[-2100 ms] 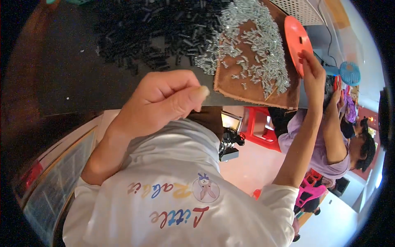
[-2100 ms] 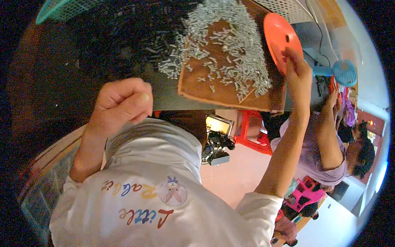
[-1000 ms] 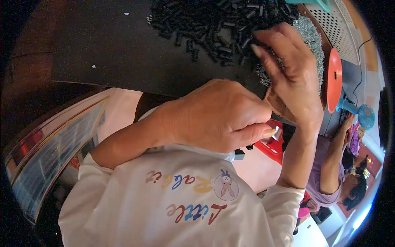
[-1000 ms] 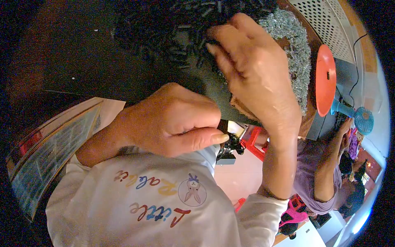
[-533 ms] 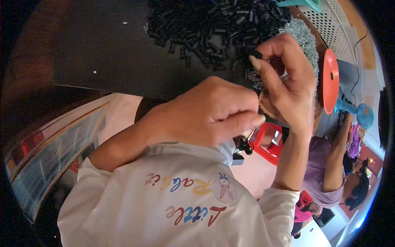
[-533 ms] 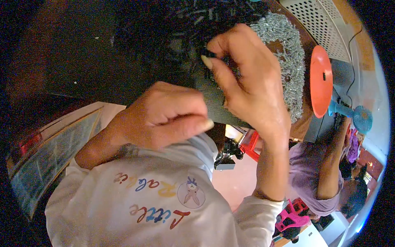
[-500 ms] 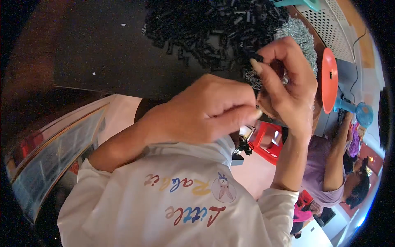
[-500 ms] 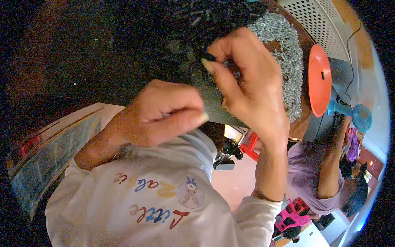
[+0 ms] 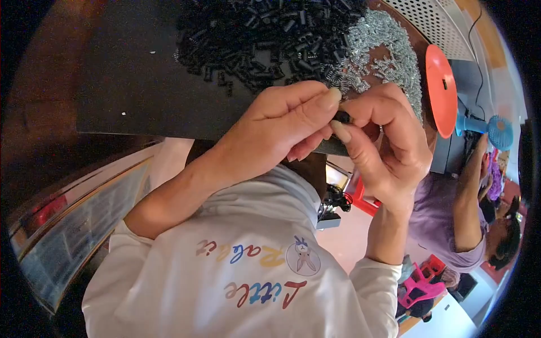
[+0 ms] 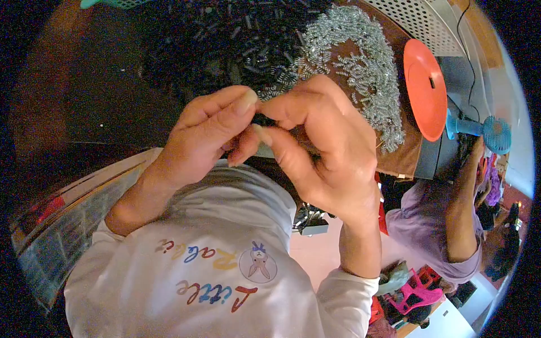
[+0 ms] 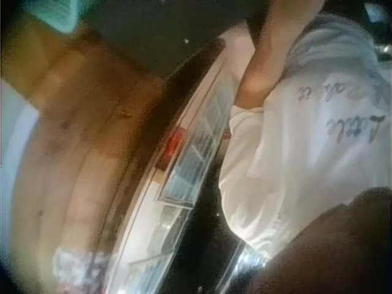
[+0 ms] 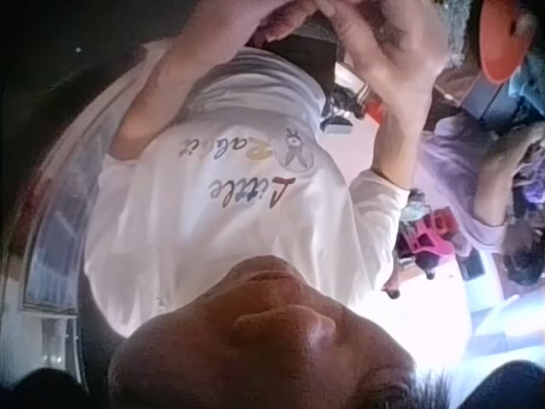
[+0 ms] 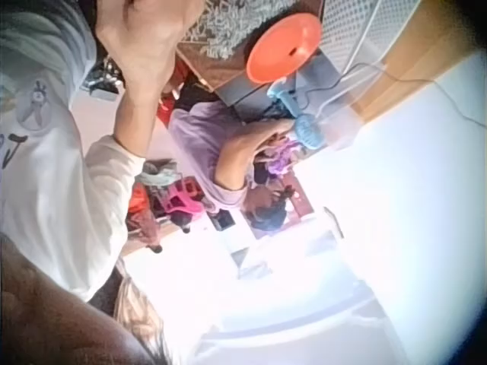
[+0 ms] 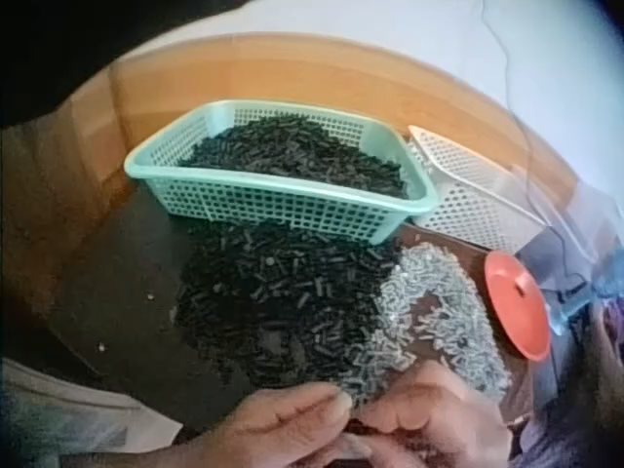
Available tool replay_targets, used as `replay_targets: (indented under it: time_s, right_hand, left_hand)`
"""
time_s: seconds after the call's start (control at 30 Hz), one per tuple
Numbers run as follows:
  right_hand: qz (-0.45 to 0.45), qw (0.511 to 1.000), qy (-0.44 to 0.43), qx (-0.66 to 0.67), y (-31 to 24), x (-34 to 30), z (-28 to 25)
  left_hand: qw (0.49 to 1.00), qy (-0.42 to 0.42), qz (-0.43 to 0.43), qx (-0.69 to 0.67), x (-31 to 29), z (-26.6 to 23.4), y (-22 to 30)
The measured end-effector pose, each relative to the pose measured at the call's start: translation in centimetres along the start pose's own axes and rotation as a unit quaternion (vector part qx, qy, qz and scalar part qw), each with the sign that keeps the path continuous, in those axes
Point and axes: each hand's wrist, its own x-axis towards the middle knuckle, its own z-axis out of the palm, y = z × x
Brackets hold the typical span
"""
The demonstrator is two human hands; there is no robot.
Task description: The person assembles small metal components into black plastic parts by hand at a worktable.
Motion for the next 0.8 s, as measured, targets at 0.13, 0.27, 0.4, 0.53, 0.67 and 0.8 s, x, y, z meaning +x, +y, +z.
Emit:
replay_targets:
  time_s: [0.13,0.27,0.4,0.53,0.67,0.8]
  right_hand:
    - [0.041,0.999,0.021,0.016,-0.4,-0.9,0.2]
    - [0.031,0.998,0.029,0.037,0.0,-1.3,-0.3]
    - [0.029,0.998,0.04,0.043,0.0,-1.6,-0.4]
    - [-0.002,0.999,0.045,-0.011,0.2,-1.4,-0.6]
    - [-0.006,0.998,0.052,-0.031,0.6,-1.7,-0.7]
    - [-0.018,0.997,0.067,-0.034,0.8,-2.1,-0.5]
  left_hand:
    - [0.986,0.022,-0.023,-0.163,-0.3,0.6,-0.9]
    - [0.977,0.006,-0.029,-0.209,0.1,1.0,-0.9]
    - [0.979,0.005,-0.023,-0.202,0.4,1.7,-0.5]
    - [0.976,0.002,-0.033,-0.215,0.7,1.6,-1.0]
    - [0.977,-0.008,-0.026,-0.212,0.9,1.3,-1.2]
    - [0.977,-0.005,-0.027,-0.209,1.2,1.6,-1.2]
